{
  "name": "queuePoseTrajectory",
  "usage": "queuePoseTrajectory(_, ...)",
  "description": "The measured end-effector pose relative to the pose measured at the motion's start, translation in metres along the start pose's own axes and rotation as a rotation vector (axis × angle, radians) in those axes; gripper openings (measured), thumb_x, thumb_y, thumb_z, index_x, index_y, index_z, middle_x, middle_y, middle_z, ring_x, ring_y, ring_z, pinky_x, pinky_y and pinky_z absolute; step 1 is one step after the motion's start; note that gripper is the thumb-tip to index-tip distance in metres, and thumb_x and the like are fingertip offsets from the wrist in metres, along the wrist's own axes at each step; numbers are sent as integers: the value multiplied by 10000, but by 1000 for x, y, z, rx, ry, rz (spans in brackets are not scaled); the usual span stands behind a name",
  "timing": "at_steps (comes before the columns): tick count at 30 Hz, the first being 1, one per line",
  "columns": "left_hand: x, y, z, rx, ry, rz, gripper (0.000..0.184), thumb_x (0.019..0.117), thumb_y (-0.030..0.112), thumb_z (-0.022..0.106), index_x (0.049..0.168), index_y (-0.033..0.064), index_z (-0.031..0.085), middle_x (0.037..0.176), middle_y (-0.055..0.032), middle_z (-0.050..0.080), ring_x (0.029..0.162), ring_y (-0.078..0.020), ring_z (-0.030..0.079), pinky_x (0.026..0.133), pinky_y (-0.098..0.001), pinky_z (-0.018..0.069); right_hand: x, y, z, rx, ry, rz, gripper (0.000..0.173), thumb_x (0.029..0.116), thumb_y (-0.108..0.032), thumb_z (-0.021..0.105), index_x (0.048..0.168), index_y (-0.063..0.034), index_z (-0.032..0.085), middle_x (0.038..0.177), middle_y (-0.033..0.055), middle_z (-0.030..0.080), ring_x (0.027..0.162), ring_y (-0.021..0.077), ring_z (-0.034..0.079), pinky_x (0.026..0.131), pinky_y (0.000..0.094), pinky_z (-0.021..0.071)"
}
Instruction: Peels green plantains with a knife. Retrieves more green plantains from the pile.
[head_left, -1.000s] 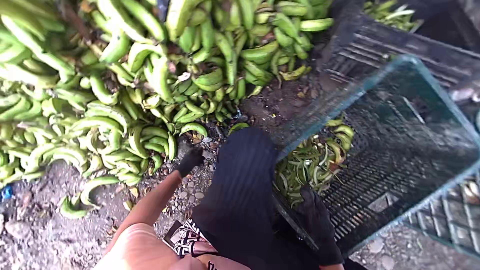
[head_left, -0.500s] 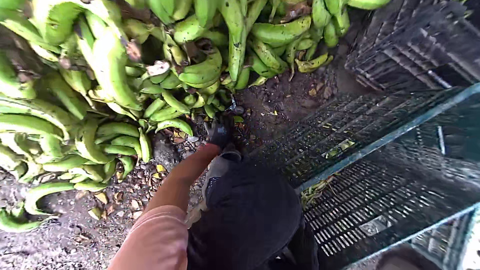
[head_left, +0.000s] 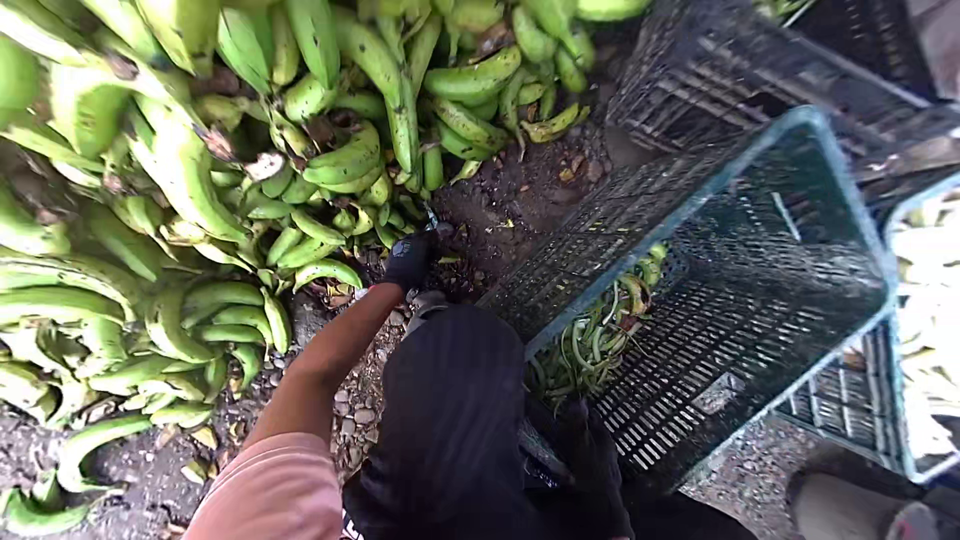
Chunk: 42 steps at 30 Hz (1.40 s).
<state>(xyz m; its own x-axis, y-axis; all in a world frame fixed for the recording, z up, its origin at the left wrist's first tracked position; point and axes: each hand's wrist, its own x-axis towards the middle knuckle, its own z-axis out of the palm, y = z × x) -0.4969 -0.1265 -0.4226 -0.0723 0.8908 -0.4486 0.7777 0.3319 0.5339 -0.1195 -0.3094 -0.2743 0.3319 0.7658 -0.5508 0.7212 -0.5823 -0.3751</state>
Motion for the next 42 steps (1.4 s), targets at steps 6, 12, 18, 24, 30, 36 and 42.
queuePoseTrajectory(6,-77,108,-156,-344,243,494,453,989,287,666,1394,92,606,1248,-122,692,1092,-231,685,980,-474,542,3,4,-8,277,83,-62,543,1108,-427,350,1312,4,610,1055,184,686,932,261,665,857,494,554)
queuePoseTrajectory(12,-124,216,-196,-951,365,722,646,955,204,697,1504,75,383,1213,-67,678,1050,-173,687,891,-357,607,11,-1,-19,833,85,-282,523,1089,-434,369,1312,-20,598,799,7,640,610,75,577,567,285,539)
queuePoseTrajectory(18,-140,291,-127,-918,265,768,516,925,89,727,1379,20,492,1193,-45,678,1066,-108,674,952,-302,577,-10,-57,-42,1053,-96,-499,548,1070,-407,415,1359,58,449,730,-6,652,612,121,657,629,339,611)
queuePoseTrajectory(24,-154,310,-40,-715,292,625,589,937,334,745,1455,199,500,1272,-47,659,1067,-164,660,911,-413,561,-29,-90,-33,1181,-46,-493,500,1098,-365,377,1356,54,467,715,8,614,568,118,617,558,310,581)
queuePoseTrajectory(30,-152,312,-4,-654,261,924,488,941,175,729,1366,12,554,1294,-92,641,1172,-96,621,1039,-304,500,-52,-96,-92,1240,223,-729,371,1083,-310,391,1239,-18,558,646,-41,606,525,83,608,545,281,587)
queuePoseTrajectory(36,-155,314,6,-739,270,1099,415,915,148,762,1280,10,619,1245,-68,676,1150,-116,650,1023,-319,539,-29,-67,-61,1069,54,-465,432,1110,-392,340,1160,-16,547,655,30,583,524,143,598,522,330,565)
queuePoseTrajectory(42,-155,322,-22,-916,43,1049,564,938,144,714,1431,77,448,1231,12,679,1098,-97,659,969,-310,558,-15,-32,-22,1085,-168,-273,627,1079,-537,278,1307,-6,520,659,31,608,514,154,597,509,342,559)
